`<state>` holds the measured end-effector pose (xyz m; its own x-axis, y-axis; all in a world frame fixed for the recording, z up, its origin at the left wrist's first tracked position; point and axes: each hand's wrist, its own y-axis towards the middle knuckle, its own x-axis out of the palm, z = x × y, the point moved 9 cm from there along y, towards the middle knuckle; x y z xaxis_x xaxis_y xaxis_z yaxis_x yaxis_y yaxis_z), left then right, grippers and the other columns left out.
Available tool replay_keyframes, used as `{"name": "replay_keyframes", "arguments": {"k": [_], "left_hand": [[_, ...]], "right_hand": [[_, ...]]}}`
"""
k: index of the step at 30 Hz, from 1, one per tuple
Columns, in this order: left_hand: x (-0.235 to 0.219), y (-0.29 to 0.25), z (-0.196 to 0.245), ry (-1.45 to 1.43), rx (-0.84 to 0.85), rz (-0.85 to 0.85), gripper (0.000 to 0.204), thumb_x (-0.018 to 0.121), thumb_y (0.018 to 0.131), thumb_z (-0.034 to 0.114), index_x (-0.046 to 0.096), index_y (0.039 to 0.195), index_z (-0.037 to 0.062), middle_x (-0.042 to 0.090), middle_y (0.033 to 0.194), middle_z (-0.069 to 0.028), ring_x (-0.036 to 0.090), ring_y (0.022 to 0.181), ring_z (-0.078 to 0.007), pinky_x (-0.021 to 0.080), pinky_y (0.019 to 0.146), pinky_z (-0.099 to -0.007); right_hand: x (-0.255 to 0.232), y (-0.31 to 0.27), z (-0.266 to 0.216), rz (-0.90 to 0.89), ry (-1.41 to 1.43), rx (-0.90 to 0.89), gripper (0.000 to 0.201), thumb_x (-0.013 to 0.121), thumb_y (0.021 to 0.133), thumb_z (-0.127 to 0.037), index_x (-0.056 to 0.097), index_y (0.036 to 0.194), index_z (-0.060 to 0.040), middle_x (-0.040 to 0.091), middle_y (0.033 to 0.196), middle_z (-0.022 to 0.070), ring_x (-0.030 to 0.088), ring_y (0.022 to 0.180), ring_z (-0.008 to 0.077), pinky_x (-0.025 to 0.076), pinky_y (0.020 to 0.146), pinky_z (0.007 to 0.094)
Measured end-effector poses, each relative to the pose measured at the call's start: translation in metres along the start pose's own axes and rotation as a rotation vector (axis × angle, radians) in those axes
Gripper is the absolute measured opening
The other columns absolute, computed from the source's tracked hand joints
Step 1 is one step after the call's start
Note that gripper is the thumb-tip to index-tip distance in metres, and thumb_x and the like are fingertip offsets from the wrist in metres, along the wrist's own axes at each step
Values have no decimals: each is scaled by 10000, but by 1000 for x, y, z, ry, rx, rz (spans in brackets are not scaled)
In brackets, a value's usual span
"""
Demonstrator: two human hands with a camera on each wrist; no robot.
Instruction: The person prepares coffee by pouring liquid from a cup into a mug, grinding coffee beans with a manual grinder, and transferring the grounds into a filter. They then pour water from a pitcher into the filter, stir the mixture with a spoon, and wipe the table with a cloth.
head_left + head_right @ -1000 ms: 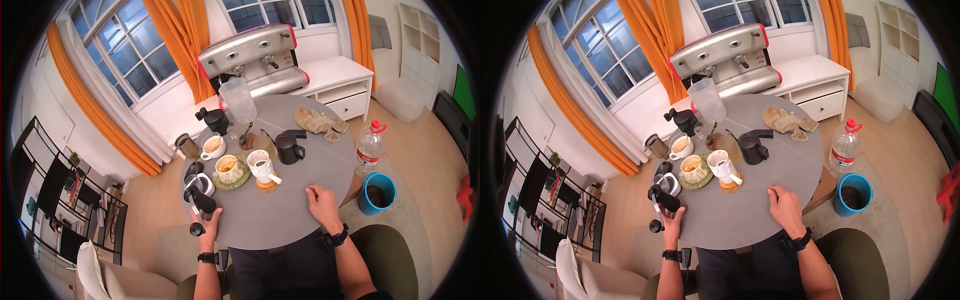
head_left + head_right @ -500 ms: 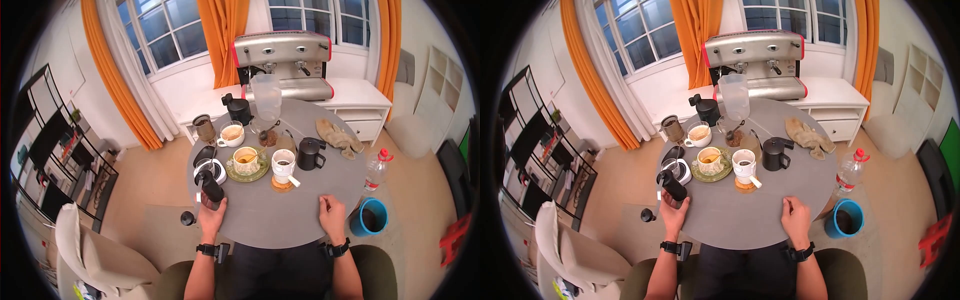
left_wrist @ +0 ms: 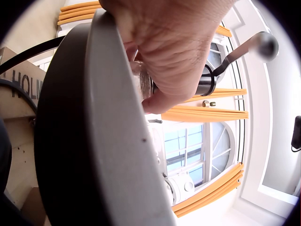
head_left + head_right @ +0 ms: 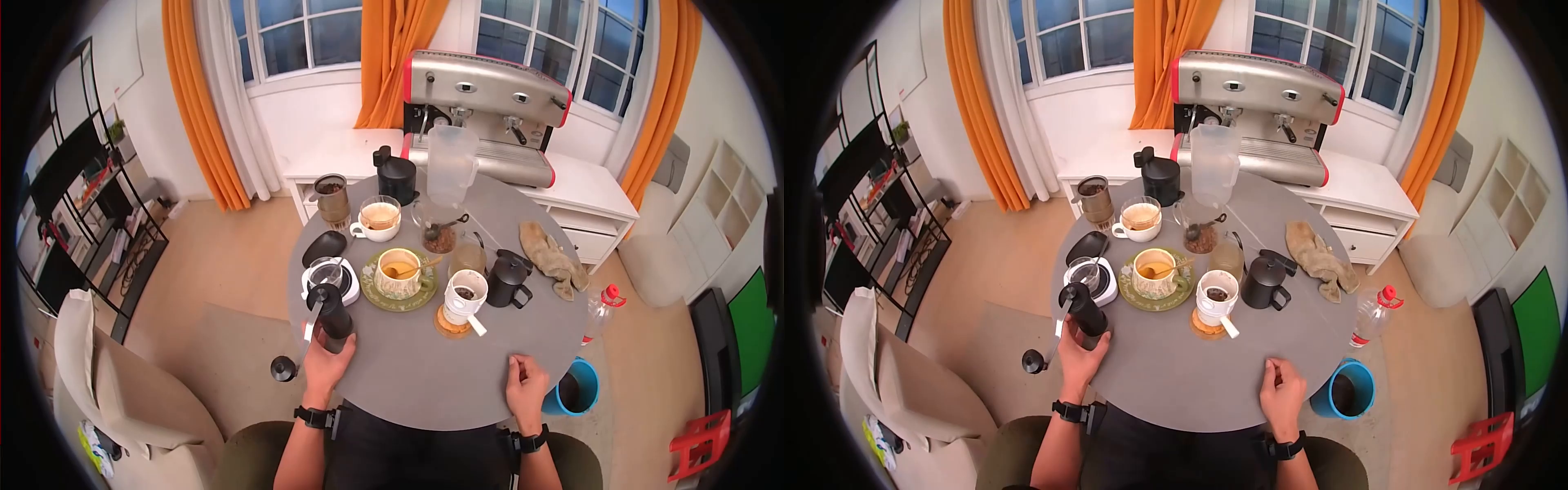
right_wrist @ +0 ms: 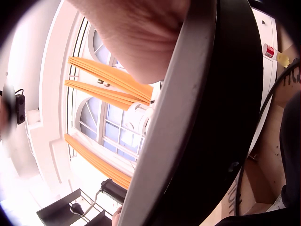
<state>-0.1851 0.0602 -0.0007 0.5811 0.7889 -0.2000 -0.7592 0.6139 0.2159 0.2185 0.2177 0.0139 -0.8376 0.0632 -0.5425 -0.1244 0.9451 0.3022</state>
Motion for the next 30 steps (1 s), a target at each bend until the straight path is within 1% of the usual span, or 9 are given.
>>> {"name": "replay_keyframes", "arguments": {"k": [4,11,14,17,20,21,24,25,30], "left_hand": [[-5,2,14,116,102,33,857,903,787,62,405,1475,-48,504,1479,-181,514,1406,-280,402,1212,-474],[-34,-44,-9,-226,295,139,725,826,854,-7,417,1452,19,429,1497,-142,431,1452,-284,313,1268,-514],[-34,-69,3,-194,348,236,569,753,940,38,440,1415,31,526,1387,-134,542,1314,-234,454,1141,-435],[-33,-90,7,-213,306,91,325,669,1015,78,524,1298,15,664,1093,-95,657,954,-166,540,832,-322],[4,-78,33,-116,150,-143,97,677,989,22,651,1077,-9,667,749,-48,617,650,-108,476,606,-277],[17,-71,57,4,242,-134,153,675,1007,71,692,874,-2,597,588,-42,531,488,-132,432,515,-306],[50,-60,75,129,323,-310,226,679,1015,104,703,813,5,576,584,-79,527,487,-156,404,513,-318],[58,-59,74,120,289,-316,297,685,1014,130,664,744,7,560,579,-118,545,477,-247,396,500,-367],[70,-62,66,215,353,-418,383,694,1013,191,579,690,21,557,583,-150,536,504,-368,401,492,-430]], "right_hand": [[-6,8,-9,43,47,2,140,673,995,-72,740,1010,49,702,730,146,621,578,175,484,560,313],[-8,9,-7,42,54,8,126,681,987,-64,742,1013,43,709,745,151,625,573,180,487,559,310],[-14,13,-7,76,49,-29,118,693,978,-65,744,1002,39,702,736,161,636,565,196,490,553,317],[-7,7,-2,59,67,-14,116,702,974,-72,747,996,33,699,731,163,641,560,203,490,546,321],[-7,7,-4,65,73,-31,115,710,970,-77,749,992,29,697,732,166,642,557,200,491,542,319],[-7,7,-5,64,68,-34,122,710,973,-81,750,995,33,704,737,163,651,565,195,495,544,317],[-7,7,-5,58,69,-24,131,709,978,-84,750,1001,38,715,745,156,659,573,188,502,551,311],[-8,7,-8,68,65,-28,135,709,980,-82,751,1007,43,723,751,151,658,575,177,505,558,305],[-9,6,-7,67,57,-7,138,718,988,-91,758,1009,40,703,716,84,592,583,98,477,563,270]]}}
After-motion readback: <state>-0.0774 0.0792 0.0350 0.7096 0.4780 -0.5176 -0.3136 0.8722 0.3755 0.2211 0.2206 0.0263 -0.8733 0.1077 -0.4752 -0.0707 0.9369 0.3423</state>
